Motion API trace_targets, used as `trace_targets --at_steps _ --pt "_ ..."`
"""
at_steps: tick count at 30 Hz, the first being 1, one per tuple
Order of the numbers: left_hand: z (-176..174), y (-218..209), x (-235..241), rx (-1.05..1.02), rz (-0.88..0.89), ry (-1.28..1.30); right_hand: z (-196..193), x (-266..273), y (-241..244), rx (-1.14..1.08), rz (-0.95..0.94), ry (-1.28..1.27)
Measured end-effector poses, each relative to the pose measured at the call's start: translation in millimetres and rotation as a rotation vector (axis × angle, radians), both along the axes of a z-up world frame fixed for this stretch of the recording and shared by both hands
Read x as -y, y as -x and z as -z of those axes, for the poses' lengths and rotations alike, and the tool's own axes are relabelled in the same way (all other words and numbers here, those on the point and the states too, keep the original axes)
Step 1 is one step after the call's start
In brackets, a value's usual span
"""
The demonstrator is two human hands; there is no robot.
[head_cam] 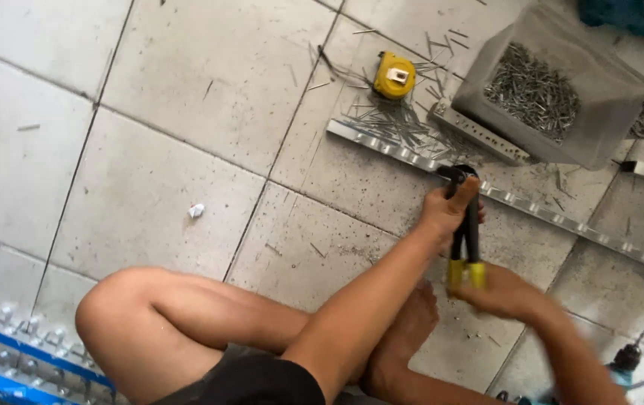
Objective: Assembling plastic clips onto a metal rail using a manual rivet gun and rivets.
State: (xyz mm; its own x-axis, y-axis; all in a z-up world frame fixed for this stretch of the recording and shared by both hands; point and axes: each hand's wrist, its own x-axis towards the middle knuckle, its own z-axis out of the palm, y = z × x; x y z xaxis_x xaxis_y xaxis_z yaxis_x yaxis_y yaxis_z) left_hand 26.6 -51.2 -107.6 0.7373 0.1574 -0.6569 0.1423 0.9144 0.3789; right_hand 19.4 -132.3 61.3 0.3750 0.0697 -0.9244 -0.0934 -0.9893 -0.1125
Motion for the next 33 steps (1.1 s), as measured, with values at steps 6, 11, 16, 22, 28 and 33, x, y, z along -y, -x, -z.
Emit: trace_targets --at_steps 6,11,16,22,28,33 --pt "6 5 3 0.009 0.006 0.044 37 22 24 0.197 0.332 -0.203" --pt "-11 3 2 -0.061 -0.043 0.092 102 59 25 0.294 0.230 -0.151" --pt "5 12 11 -0.043 0.021 0.029 -32 12 -10 0.029 -0.076 0.070" --pt "-23 6 -5 0.040 -0.046 0.114 82 56 17 0.065 0.444 -0.343" --pt "-12 3 6 0.031 -0.126 0.060 73 43 1 0.266 0.025 -0.033" --pt "15 11 25 0.032 -0.133 0.139 -20 33 1 0.061 0.034 -0.006"
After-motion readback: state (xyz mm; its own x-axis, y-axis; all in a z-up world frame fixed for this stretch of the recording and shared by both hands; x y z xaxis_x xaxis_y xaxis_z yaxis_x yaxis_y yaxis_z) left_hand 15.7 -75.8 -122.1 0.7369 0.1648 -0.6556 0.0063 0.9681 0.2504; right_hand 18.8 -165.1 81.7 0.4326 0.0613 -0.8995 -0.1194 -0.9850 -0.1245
